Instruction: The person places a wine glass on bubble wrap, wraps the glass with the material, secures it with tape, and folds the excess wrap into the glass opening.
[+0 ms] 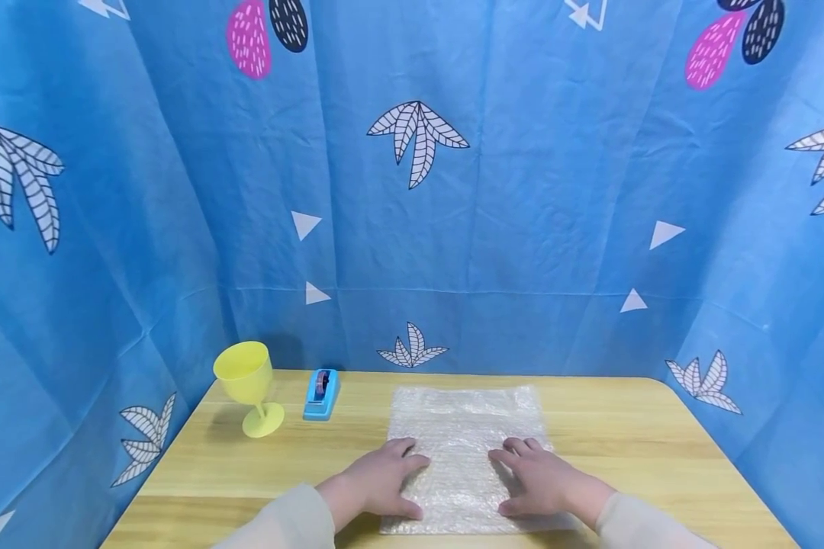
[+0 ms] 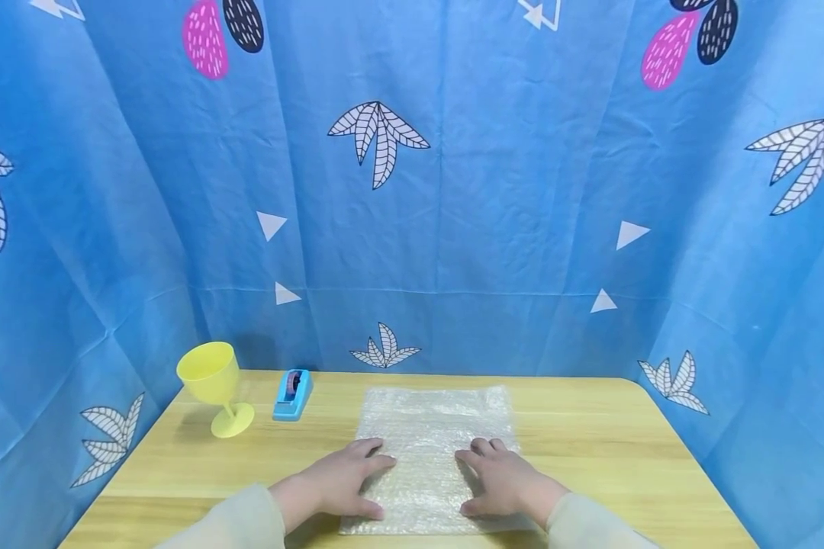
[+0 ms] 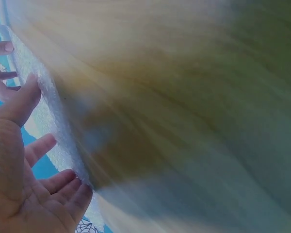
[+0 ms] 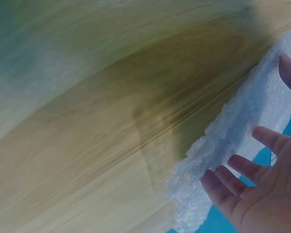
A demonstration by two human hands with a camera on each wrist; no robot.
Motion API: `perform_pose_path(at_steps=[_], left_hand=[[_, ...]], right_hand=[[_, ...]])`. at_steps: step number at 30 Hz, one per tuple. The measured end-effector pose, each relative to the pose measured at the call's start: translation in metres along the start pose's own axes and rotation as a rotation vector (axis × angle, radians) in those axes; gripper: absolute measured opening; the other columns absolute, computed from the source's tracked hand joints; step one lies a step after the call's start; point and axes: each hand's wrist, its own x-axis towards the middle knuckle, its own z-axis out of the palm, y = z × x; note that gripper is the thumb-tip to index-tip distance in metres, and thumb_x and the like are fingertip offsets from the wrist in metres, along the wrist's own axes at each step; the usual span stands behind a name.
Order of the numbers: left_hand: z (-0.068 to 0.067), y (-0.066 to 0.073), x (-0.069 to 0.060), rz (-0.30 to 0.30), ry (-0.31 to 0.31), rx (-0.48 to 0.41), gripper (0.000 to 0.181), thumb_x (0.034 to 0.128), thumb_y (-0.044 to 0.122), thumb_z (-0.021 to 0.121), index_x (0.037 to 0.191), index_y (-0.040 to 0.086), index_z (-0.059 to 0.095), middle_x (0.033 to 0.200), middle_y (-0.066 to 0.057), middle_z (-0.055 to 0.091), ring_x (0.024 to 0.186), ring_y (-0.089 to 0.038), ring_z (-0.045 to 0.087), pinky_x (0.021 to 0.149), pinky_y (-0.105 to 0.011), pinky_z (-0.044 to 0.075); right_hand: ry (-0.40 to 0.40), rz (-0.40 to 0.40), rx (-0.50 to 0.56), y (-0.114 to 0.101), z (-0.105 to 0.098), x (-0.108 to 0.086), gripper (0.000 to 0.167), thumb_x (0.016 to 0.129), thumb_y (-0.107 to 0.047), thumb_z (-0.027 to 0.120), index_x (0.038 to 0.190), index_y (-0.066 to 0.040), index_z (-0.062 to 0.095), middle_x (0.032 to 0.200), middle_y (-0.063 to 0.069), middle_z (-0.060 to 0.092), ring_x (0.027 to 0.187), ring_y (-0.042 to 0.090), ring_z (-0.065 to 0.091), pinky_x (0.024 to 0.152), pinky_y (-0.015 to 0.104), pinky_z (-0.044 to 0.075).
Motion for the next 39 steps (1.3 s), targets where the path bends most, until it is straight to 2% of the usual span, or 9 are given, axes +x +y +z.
perform_pose_path(at_steps=[6,12,19,27,39], left_hand=[[0.000,-0.004,-0.004,-0.015,0.011,-0.003,0.081,0.0769,0.066,0.073,0.145,0.028,0.052,0.155,-0.012,0.039,0.142,-0.032,0.038,0.110,-0.048,0.042],[0.000,-0.003,-0.005,-0.007,0.011,0.006,0.080,0.0777,0.066,0.073,0.145,0.028,0.052,0.155,-0.012,0.039,0.142,-0.031,0.038,0.110,-0.046,0.042],[-0.002,-0.003,-0.007,-0.008,-0.005,0.004,0.083,0.0762,0.066,0.074,0.147,0.029,0.050,0.156,-0.011,0.038,0.143,-0.031,0.036,0.111,-0.047,0.041],[-0.002,-0.008,-0.010,0.006,0.001,0.014,0.087,0.0748,0.067,0.074,0.148,0.029,0.048,0.157,-0.012,0.036,0.143,-0.031,0.035,0.112,-0.047,0.040],[0.002,-0.013,-0.013,-0.010,-0.026,-0.019,0.084,0.0768,0.069,0.072,0.148,0.032,0.048,0.158,-0.009,0.035,0.144,-0.030,0.034,0.112,-0.048,0.039]], right_hand=[[0.008,-0.012,-0.019,-0.003,0.002,0.004,0.086,0.076,-0.057,0.079,0.141,-0.007,0.053,0.138,0.023,0.051,0.123,0.045,0.049,0.097,0.060,0.048],[-0.025,-0.010,0.045,0.003,0.000,0.001,0.087,0.076,-0.054,0.081,0.143,-0.007,0.051,0.142,0.023,0.048,0.128,0.047,0.045,0.100,0.064,0.043],[-0.024,-0.025,0.070,0.012,-0.006,-0.007,0.091,0.069,-0.050,0.086,0.141,-0.007,0.051,0.142,0.026,0.046,0.127,0.051,0.043,0.100,0.067,0.043],[-0.077,-0.029,0.148,0.018,-0.009,-0.013,0.094,0.072,-0.053,0.084,0.145,-0.006,0.048,0.149,0.029,0.038,0.133,0.056,0.036,0.102,0.070,0.038],[-0.090,-0.032,0.146,0.015,-0.006,-0.011,0.095,0.071,-0.053,0.084,0.146,-0.008,0.047,0.150,0.028,0.038,0.134,0.054,0.036,0.100,0.071,0.039]])
